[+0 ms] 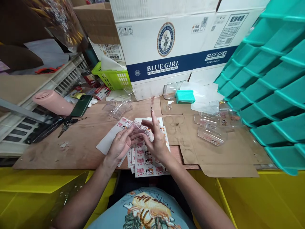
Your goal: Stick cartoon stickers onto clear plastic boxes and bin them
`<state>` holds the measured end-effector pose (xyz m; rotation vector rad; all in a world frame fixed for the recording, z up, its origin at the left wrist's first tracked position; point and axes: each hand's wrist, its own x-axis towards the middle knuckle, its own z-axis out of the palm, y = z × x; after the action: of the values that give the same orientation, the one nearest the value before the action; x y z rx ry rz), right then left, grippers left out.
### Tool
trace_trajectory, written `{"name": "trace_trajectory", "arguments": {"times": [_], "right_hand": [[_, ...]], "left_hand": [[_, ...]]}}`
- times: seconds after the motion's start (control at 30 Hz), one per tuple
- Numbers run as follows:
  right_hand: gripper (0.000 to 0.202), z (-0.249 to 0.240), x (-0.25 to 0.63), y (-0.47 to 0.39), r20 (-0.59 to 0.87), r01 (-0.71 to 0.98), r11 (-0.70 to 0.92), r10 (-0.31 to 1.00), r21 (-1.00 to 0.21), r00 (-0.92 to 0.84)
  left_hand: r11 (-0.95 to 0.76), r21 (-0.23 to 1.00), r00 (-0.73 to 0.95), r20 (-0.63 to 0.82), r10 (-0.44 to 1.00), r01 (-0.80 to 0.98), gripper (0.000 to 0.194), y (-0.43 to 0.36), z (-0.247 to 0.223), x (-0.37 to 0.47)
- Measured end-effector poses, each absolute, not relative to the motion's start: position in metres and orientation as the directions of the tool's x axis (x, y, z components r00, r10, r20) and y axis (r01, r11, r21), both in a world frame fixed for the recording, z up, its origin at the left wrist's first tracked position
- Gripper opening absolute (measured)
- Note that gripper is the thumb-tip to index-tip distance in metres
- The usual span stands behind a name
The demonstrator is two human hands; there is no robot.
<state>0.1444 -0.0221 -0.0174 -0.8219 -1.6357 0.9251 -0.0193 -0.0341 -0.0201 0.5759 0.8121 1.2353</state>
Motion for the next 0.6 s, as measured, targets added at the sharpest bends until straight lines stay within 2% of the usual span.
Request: {"name": "trace_trajectory", "arguments": {"times": [0.07,0.1,0.17,0.23,0.3,0.4,0.6], "right_hand": [[0.077,-0.004,0.153,-0.034,0.404,0.028,0.415,0.898,-0.909,-0.175],[0.073,0.003,0.158,-0.042,0.336,-0.032,0.336,0.922,-0.941,-0.191],[0.066,0.012,0.167,-0.057,0.143,-0.203,0.079,0.935,-0.976,-0.326],[0.062,0.014,0.174,-0.07,-0.011,-0.332,-0.202,0.867,-0.921,-0.498],[0.062,0.01,0.177,-0.078,-0.082,-0.406,-0.376,0.809,-0.833,-0.582],[0.061,0.003,0.178,-0.083,-0.132,-0.458,-0.489,0.777,-0.742,-0.616],[0.065,0.001,0.181,-0.08,-0.169,-0.457,-0.573,0.729,-0.68,-0.663]], "left_hand": [[0.233,0.743,0.094,-0.225,0.97,-0.628,0.031,-0.036,-0.017,-0.016],[0.229,0.734,0.092,-0.222,0.971,-0.64,0.031,-0.037,-0.015,-0.015],[0.221,0.726,0.099,-0.208,0.973,-0.651,0.031,-0.041,-0.012,-0.013],[0.212,0.726,0.105,-0.191,0.976,-0.654,0.032,-0.044,-0.012,-0.01],[0.206,0.726,0.091,-0.196,0.976,-0.656,0.032,-0.046,-0.016,-0.008],[0.221,0.729,0.083,-0.222,0.972,-0.647,0.026,-0.048,-0.021,-0.004],[0.233,0.747,0.105,-0.216,0.971,-0.623,0.015,-0.051,-0.021,-0.001]]}}
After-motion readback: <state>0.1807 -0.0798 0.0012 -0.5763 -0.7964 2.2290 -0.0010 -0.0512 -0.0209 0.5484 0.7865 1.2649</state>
